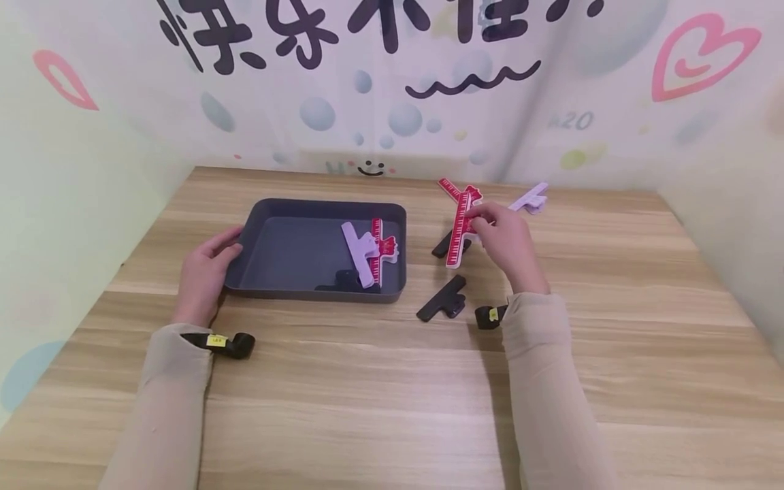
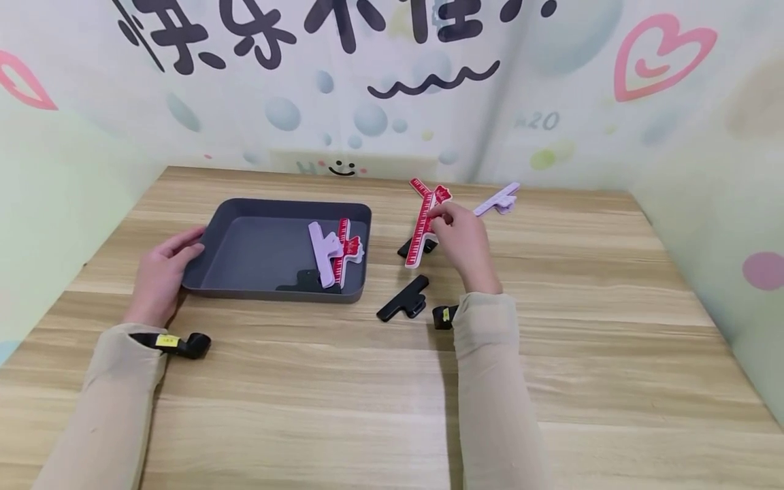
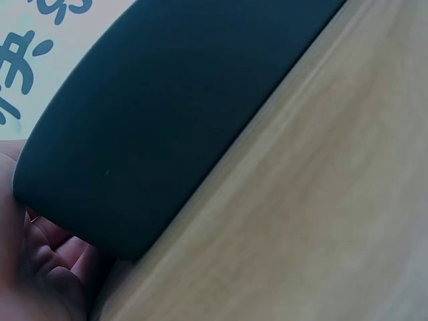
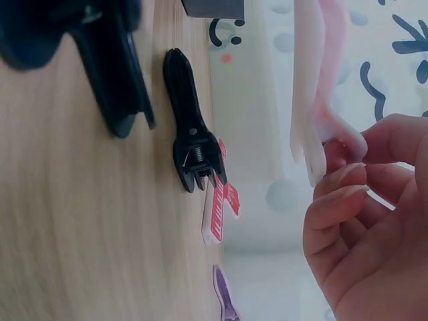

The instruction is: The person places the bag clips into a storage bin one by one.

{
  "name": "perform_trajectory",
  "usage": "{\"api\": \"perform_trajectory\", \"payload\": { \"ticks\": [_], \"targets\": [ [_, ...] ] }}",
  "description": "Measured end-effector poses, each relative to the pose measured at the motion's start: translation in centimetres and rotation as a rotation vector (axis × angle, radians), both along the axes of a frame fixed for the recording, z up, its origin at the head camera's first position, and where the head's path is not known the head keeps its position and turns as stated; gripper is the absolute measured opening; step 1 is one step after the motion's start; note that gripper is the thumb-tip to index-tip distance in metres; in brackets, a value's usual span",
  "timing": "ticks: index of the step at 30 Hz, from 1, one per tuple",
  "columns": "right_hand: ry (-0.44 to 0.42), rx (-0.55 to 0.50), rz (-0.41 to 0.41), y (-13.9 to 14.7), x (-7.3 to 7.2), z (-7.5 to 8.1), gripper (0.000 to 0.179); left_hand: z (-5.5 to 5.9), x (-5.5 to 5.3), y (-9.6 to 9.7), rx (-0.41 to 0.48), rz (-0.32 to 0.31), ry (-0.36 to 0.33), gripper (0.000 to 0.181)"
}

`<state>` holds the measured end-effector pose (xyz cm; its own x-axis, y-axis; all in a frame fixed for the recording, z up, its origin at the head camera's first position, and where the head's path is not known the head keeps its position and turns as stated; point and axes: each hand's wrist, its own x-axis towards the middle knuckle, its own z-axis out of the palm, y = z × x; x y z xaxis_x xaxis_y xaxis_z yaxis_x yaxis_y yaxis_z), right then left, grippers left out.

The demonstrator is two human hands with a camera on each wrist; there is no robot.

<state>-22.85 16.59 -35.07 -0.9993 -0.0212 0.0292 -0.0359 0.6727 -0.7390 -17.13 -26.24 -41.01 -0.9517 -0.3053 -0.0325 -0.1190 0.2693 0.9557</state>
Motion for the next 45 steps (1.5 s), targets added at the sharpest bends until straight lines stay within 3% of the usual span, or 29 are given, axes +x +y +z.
{"api": "perform_trajectory", "payload": {
  "ticks": [12, 20, 45],
  "targets": [
    [0.009, -0.037, 0.023, -0.6, 0.1, -0.1, 0.022, -0.1, 0.0, -0.1, 0.021, -0.009, 0.011, 0.040],
    [-0.011, -0.176, 0.055, -1.5, 0.1, 0.0, 0.020, -0.1, 0.1, -0.1, 0.014, -0.006, -0.006, 0.040],
    [-0.107, -0.395, 0.097, -4.6, 0.4, 0.1, 0.021, -0.2, -0.2, 0.0, 0.051, -0.001, 0.006, 0.041]
  ]
}}
